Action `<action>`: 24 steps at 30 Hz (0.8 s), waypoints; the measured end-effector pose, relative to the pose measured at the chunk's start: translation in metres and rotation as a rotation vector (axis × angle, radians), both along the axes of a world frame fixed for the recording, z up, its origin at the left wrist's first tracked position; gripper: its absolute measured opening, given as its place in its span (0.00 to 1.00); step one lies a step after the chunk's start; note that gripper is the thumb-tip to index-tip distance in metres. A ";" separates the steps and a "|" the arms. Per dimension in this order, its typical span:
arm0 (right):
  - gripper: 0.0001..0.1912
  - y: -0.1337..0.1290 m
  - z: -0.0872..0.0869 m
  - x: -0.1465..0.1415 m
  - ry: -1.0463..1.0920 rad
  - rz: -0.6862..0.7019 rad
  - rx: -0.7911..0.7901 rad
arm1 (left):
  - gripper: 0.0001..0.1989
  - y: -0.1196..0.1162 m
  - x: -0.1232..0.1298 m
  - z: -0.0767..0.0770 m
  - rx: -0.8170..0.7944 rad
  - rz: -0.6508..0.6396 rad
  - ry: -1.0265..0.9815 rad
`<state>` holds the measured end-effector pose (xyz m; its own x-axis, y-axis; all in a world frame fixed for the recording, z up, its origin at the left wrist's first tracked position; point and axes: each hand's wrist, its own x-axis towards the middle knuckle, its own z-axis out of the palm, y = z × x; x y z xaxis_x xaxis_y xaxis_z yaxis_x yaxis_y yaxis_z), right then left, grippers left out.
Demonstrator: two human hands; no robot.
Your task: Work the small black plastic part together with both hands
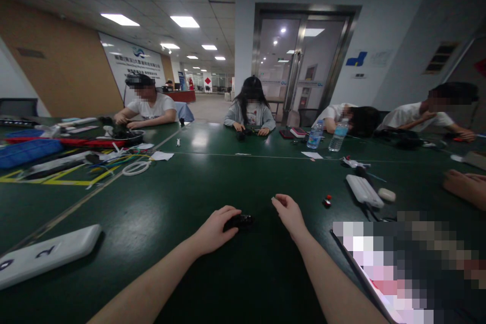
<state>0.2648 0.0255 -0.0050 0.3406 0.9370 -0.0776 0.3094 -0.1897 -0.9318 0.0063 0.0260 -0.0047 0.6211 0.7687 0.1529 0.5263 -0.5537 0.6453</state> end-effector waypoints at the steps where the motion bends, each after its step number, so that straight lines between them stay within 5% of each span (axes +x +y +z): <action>1: 0.21 0.001 -0.002 0.002 0.009 -0.005 -0.002 | 0.23 0.000 0.000 0.000 -0.002 0.001 0.000; 16: 0.21 0.003 -0.007 0.007 0.037 -0.042 0.029 | 0.23 -0.001 -0.001 0.001 -0.004 -0.001 0.010; 24: 0.17 -0.007 0.007 -0.006 0.004 0.039 0.182 | 0.22 -0.003 0.001 0.005 0.003 0.006 -0.003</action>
<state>0.2592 0.0182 0.0019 0.3041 0.9480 0.0937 0.3098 -0.0054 -0.9508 0.0072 0.0234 -0.0001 0.6163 0.7716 0.1574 0.5274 -0.5528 0.6452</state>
